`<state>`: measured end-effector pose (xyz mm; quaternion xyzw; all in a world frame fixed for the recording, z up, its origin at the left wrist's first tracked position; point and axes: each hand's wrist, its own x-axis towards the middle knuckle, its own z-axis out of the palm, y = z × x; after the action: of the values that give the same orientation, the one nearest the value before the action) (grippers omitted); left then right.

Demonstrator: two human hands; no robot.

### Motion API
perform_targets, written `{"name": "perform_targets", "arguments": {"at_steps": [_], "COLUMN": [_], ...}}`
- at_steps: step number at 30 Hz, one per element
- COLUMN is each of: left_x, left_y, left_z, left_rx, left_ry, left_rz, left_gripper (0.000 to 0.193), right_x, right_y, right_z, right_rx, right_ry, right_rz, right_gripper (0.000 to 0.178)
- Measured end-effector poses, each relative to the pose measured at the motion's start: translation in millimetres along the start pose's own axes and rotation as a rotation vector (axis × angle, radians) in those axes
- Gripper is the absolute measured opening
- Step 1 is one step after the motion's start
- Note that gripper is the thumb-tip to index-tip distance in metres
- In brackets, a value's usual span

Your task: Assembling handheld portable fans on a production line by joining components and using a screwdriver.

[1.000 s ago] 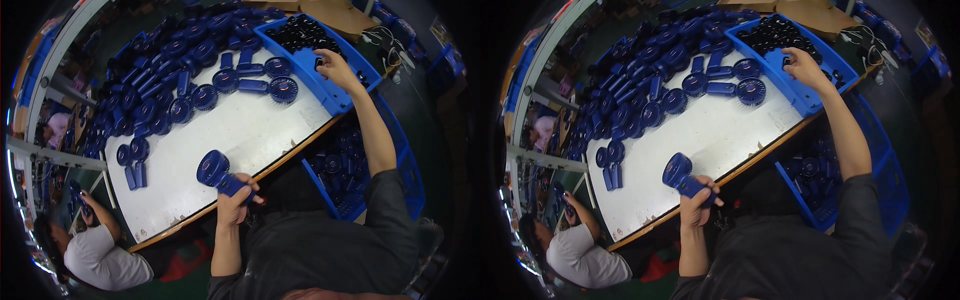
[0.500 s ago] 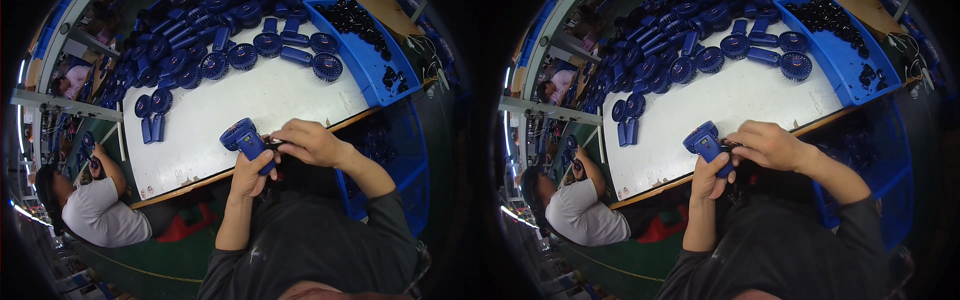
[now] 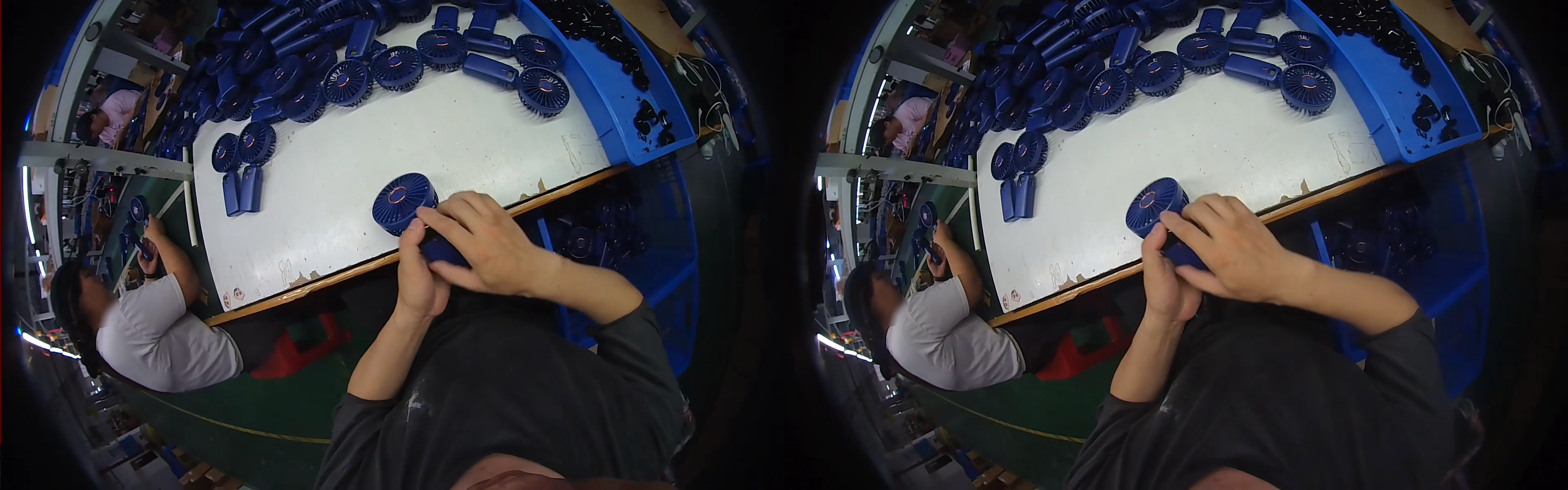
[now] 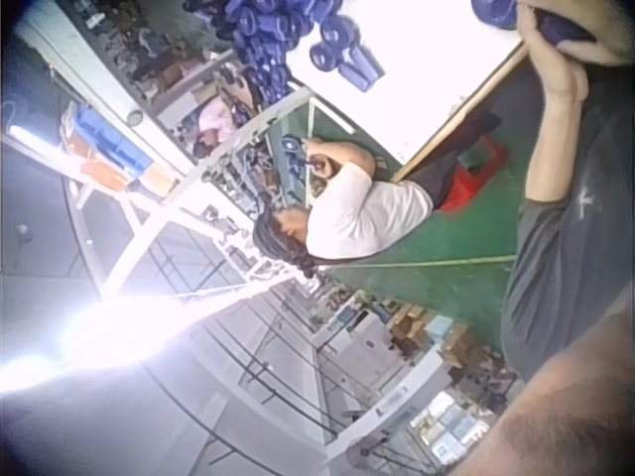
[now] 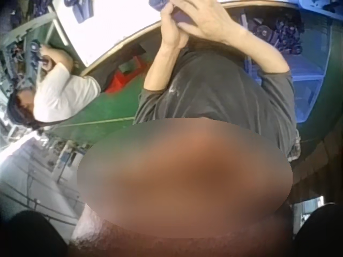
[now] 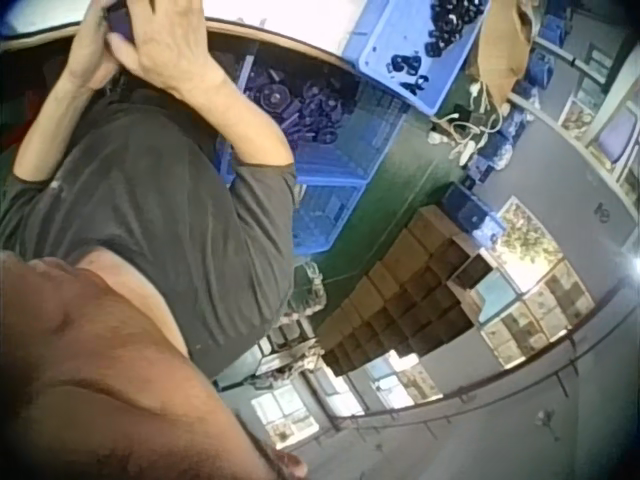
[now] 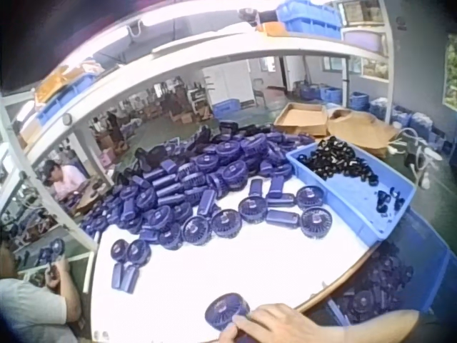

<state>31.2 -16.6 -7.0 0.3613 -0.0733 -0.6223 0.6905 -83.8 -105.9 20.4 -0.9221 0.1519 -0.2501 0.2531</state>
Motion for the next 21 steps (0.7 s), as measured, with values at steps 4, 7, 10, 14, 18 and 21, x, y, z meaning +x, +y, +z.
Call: {"name": "perform_targets", "arguments": {"at_steps": [4, 7, 10, 14, 18, 21], "left_x": [-1, 17, 65, 87, 105, 103], "left_y": [11, 52, 128, 208, 231, 245], "left_z": [22, 37, -50, -166, -155, -157], "left_rx": [1.047, 1.589, 1.892, 2.076, 2.067, 1.951], "left_ry": [-0.148, -0.240, 0.321, 0.682, 0.727, 0.728], "left_rz": [0.465, 0.824, 1.086, 0.786, 0.491, 0.460], "left_gripper": [0.062, 0.083, 0.075, 0.067, 0.071, 0.074], "right_x": [-26, -79, -152, -273, -383, -400], "right_y": [11, 20, 48, 121, 193, 204], "right_z": [27, 10, 11, 20, 48, 49], "right_rx": [0.356, 0.749, 0.550, 0.081, -0.212, -0.364], "right_ry": [0.147, 0.204, 0.546, 0.592, 0.453, 0.235], "right_rz": [0.247, 0.523, 0.583, 0.977, 1.347, 1.359], "right_gripper": [0.065, 0.052, 0.038, 0.046, 0.054, 0.051]}}
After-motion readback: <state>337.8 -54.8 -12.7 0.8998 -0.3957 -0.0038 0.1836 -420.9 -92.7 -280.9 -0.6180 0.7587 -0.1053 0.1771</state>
